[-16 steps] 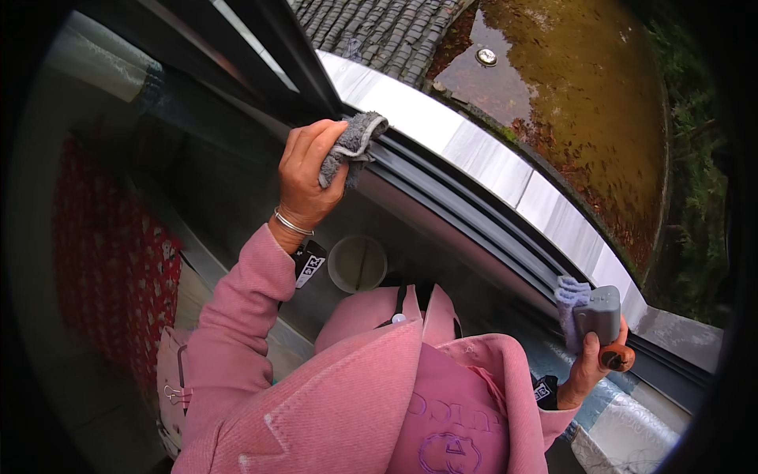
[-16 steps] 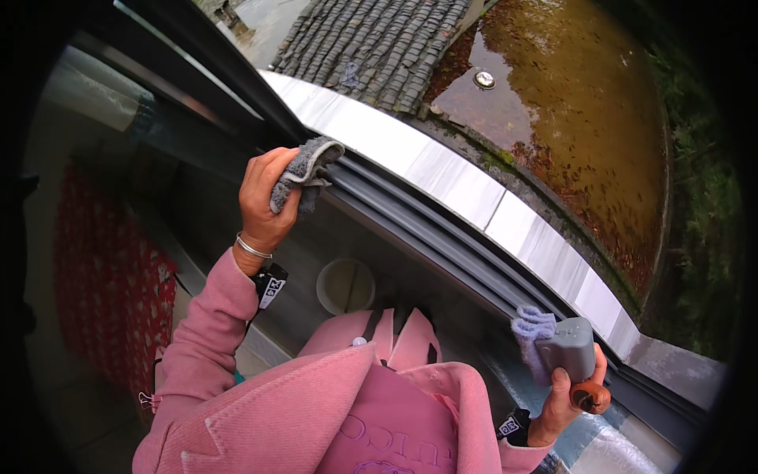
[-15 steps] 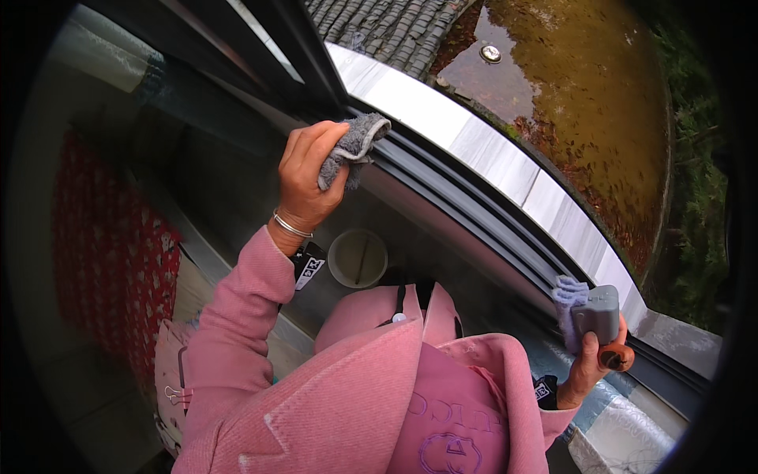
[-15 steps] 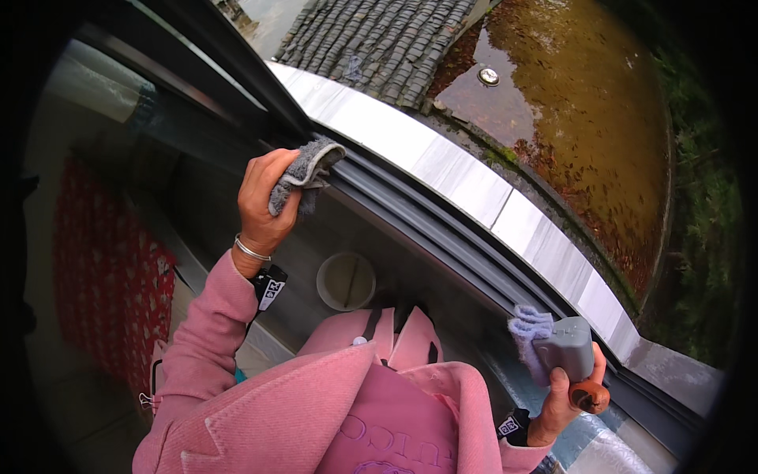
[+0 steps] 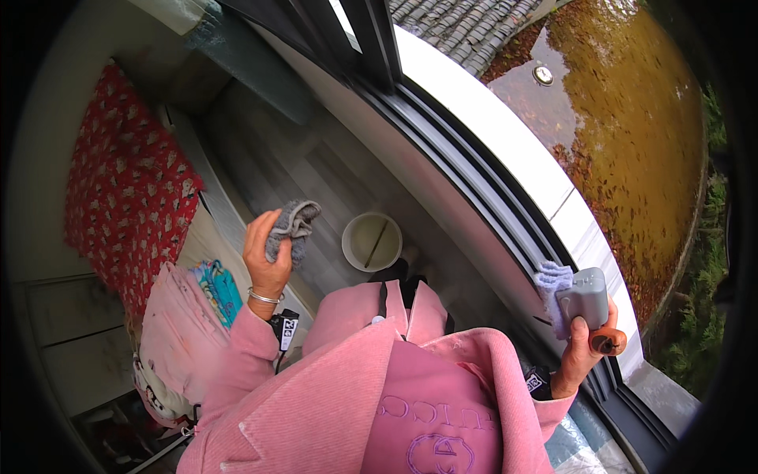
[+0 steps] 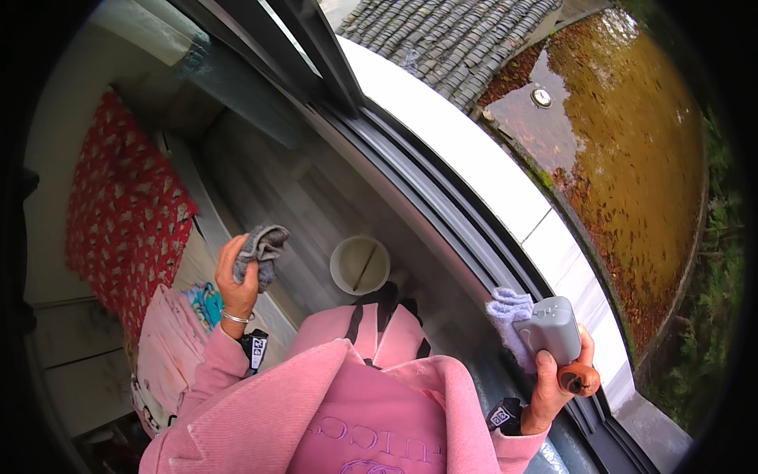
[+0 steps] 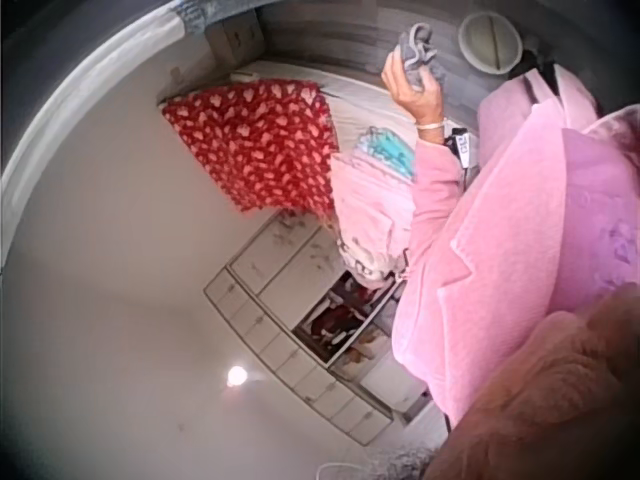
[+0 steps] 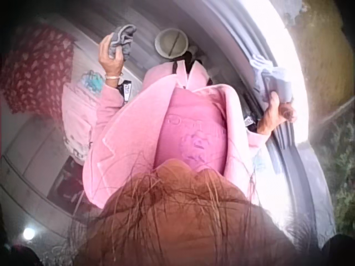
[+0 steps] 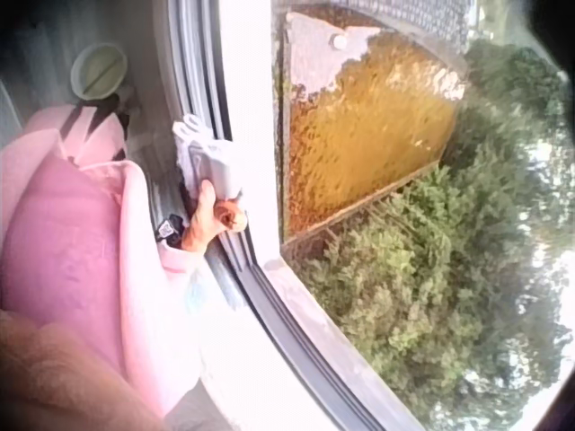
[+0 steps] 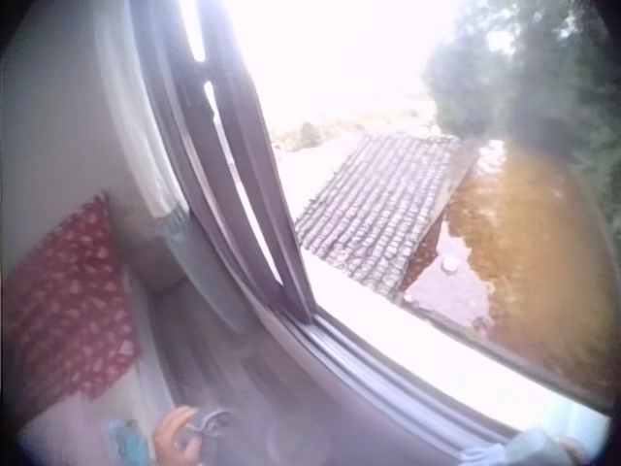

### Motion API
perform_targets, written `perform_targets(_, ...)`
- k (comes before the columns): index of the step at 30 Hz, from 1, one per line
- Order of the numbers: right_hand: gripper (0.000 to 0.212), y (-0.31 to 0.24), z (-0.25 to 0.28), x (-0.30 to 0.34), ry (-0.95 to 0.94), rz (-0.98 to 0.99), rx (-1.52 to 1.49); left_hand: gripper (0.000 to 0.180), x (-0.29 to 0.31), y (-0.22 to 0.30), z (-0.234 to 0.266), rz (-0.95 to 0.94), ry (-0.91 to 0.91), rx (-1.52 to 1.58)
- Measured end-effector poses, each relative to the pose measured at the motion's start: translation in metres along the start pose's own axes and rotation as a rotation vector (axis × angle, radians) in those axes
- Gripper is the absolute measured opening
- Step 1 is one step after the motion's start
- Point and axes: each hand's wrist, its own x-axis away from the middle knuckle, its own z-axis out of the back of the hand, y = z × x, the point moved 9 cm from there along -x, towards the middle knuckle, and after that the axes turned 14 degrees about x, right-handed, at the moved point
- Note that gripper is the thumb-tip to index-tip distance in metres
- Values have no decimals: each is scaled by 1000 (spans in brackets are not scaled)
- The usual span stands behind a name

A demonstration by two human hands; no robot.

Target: The person cleans a window frame and glass using a cloth, a screwdriver, and a brush. They wipe the frame, scrape debris from the track, and scrub the glass, then wipe it dry. A small wooden stool is moved to reach the window.

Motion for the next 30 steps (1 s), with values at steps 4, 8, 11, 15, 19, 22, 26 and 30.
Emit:
perform_targets(4,60,-6,-14,-8,-26,56,14,43,9,-7,-15,25,-45,42)
perform_targets(8,56,-14,-34,-7,-48,110,48,42,9,-20,-28,61,-134,58)
perform_targets(11,56,-27,-55,-8,-53,145,47,42,4,-37,-34,72,-158,61)
perform_targets(15,29,-61,-95,-22,13,282,-26,42,-11,-67,-37,30,-143,65)
perform_targets(19,40,-91,-143,-34,46,234,120,41,-45,-100,-37,80,-184,190)
perform_targets(22,34,-120,-213,-41,-104,163,73,39,-83,-112,-46,249,-446,484)
perform_targets(26,38,-186,-343,-36,-306,485,411,73,-149,-83,-54,114,-829,747)
perform_targets(30,36,-220,-433,-24,-430,580,340,76,-173,-93,-82,334,-1125,944)
